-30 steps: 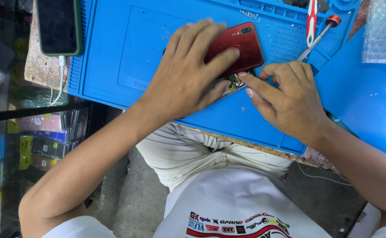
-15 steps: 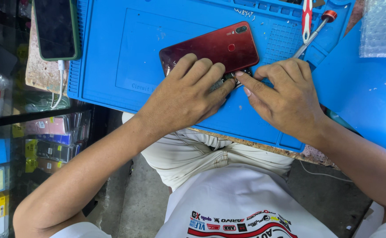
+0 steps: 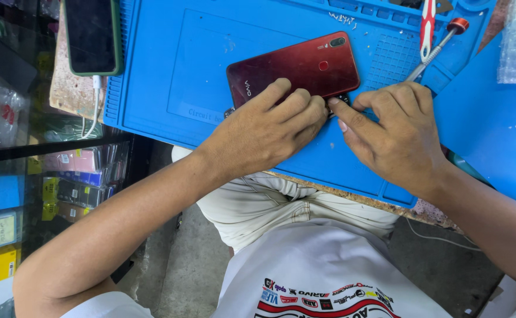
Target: The person removes screws from the internal assembly of a mobile phone using a screwdriver, handles a battery and a circuit board, and then presses a red back cover onto the phone body.
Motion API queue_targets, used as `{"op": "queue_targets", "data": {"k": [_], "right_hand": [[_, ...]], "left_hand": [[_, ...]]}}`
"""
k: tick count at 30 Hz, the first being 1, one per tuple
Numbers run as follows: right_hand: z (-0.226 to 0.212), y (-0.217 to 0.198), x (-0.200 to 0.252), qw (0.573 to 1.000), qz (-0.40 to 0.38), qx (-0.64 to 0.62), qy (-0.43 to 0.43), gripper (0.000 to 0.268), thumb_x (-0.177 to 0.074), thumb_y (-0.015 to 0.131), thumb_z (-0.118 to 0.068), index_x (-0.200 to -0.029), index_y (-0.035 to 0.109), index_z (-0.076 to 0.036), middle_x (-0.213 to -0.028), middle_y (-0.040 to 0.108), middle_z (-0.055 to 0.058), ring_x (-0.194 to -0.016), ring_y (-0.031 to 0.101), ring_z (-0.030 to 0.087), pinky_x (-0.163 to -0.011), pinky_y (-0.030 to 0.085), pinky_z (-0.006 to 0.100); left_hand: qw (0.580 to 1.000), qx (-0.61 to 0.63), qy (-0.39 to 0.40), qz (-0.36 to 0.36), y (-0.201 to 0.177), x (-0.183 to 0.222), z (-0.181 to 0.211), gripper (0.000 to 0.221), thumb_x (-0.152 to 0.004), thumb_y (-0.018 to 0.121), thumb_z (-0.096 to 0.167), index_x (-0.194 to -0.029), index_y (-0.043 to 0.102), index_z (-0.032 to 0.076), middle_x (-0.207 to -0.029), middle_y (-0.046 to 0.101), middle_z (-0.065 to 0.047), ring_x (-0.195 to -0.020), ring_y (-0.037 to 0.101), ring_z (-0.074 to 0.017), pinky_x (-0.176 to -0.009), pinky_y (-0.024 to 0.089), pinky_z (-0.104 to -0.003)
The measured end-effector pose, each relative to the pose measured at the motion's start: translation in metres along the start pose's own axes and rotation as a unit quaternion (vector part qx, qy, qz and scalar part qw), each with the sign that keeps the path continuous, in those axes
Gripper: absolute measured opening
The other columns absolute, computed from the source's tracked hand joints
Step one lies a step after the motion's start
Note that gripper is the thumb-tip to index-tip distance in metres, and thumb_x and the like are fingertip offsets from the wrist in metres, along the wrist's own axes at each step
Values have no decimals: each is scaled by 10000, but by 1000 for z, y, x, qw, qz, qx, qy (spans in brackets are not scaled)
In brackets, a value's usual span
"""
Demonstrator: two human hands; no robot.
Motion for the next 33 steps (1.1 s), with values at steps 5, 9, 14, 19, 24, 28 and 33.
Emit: {"op": "queue_targets", "data": {"k": [5,9,14,19,24,28,33], "right_hand": [[1,1,1,1000,-6,1,8,329,-956,811,-167,-1283,780,-167,-1106,615,-6,-1047,540,211,-984,392,428],[1,1,0,1000,-7,6,10,337,-956,813,-176,-1291,782,-163,-1114,621,-4,-1051,541,210,-989,392,432],[1,0,0,1000,-4,3,7,324,-962,818,-182,-1284,782,-157,-1114,626,-7,-1050,541,207,-990,392,432],[0,0,1,1000,2,7,-4,316,-974,819,-181,-1287,785,-159,-1097,619,-11,-1043,535,199,-996,395,429],[0,0,1,1000,5,8,-4,320,-963,814,-181,-1282,787,-165,-1093,617,-10,-1042,532,204,-982,397,430],[0,0,0,1000,7,4,-6,332,-959,812,-185,-1289,782,-171,-1092,616,-10,-1043,531,212,-980,396,435],[2,0,4,1000,8,3,-3,351,-954,814,-201,-1302,777,-166,-1094,614,-3,-1057,532,224,-998,400,444]], "left_hand": [[999,-23,-15,24,0,3,1,417,-981,600,244,-1336,666,35,-1308,594,-69,-1184,524,-222,-1068,443,-394],[999,-21,-12,30,0,6,1,417,-993,609,222,-1358,661,27,-1303,592,-59,-1194,524,-214,-1060,441,-384],[999,-7,-20,26,0,5,-2,403,-1000,611,222,-1352,659,33,-1306,594,-76,-1195,527,-219,-1049,443,-381],[999,4,-29,17,1,5,-3,379,-1010,605,216,-1351,664,62,-1314,587,-79,-1197,528,-223,-1049,442,-387],[999,12,-43,10,1,3,-6,376,-1020,610,226,-1357,665,70,-1296,585,-87,-1163,536,-225,-1040,444,-401],[998,25,-47,34,-2,4,-9,394,-1045,647,307,-1344,661,51,-1305,576,-91,-1146,540,-234,-1031,445,-413],[991,85,-96,40,-3,11,-14,397,-1072,696,315,-1356,654,41,-1304,565,-95,-1123,527,-242,-1026,441,-416]]}}
Point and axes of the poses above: each hand's wrist, its own x-axis away from the middle knuckle, its own y-axis out of the palm, z = x × y, the point moved 9 cm from there along -x, towards the middle knuckle
